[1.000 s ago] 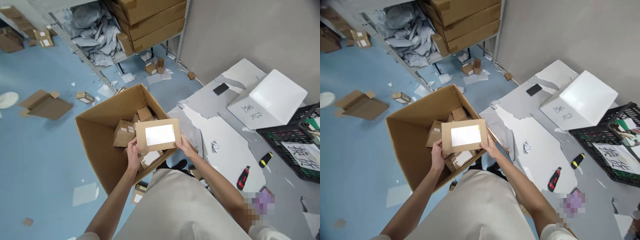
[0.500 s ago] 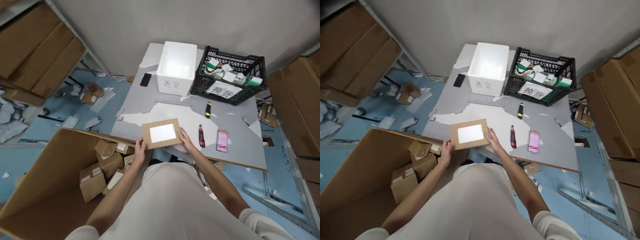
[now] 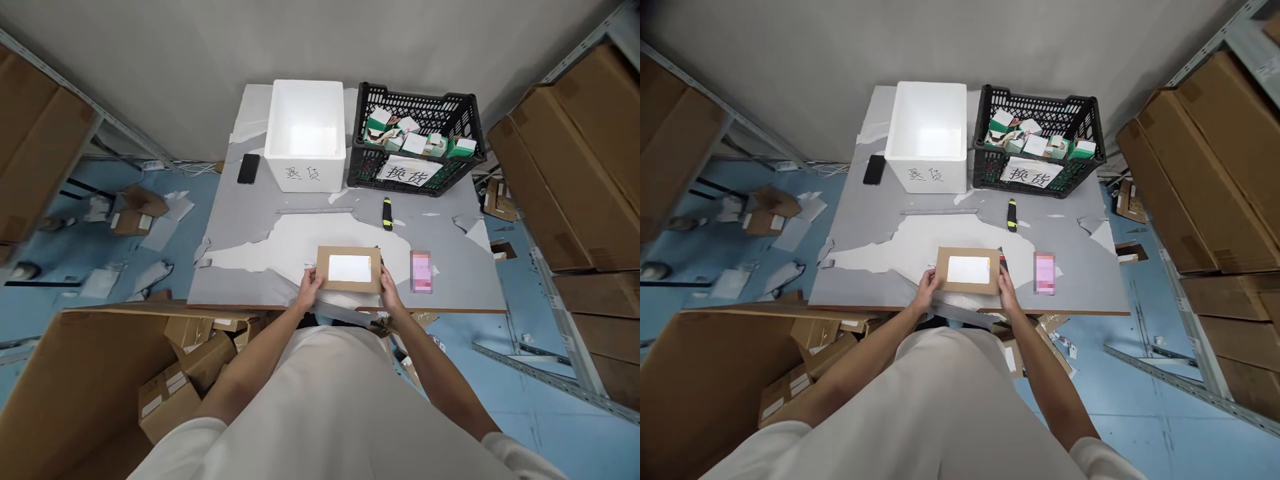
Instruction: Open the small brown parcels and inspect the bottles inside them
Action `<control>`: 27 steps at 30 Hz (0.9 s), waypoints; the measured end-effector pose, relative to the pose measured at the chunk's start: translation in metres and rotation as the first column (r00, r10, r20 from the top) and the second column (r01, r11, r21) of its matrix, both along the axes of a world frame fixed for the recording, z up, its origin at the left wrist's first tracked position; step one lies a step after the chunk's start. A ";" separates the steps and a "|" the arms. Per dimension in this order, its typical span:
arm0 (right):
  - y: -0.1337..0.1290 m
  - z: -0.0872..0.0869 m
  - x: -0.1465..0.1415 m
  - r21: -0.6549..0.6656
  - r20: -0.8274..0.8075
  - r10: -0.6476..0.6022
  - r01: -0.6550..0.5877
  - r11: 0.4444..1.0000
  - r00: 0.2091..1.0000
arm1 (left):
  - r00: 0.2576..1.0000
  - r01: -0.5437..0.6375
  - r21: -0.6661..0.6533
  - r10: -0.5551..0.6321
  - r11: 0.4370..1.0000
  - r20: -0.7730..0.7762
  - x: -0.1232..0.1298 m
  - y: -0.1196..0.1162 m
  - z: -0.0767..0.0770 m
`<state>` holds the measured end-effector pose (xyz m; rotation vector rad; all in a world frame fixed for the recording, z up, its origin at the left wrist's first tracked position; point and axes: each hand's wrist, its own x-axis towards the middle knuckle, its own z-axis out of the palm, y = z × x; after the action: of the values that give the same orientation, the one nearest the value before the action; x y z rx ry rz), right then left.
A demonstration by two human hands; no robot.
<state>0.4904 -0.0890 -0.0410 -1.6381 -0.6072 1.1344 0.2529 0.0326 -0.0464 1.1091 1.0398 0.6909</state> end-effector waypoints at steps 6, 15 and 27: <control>0.041 -0.005 -0.036 -0.064 -0.121 -0.015 0.007 0.998 0.993 | 1.000 0.025 0.016 -0.025 1.000 -0.007 -0.044 0.021 -0.009; 0.047 -0.020 -0.036 -0.162 -0.146 -0.054 0.030 0.986 0.988 | 0.991 0.127 0.010 -0.127 0.992 -0.043 -0.075 0.054 -0.023; 0.026 -0.023 -0.050 -0.209 0.116 0.105 -0.079 0.975 0.988 | 0.886 0.342 0.253 -0.221 0.905 -0.407 -0.084 0.046 -0.020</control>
<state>0.4408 -0.0631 -0.0636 -1.8850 -0.6720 1.1988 0.1684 0.0784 -0.0665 1.6882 1.0695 0.4238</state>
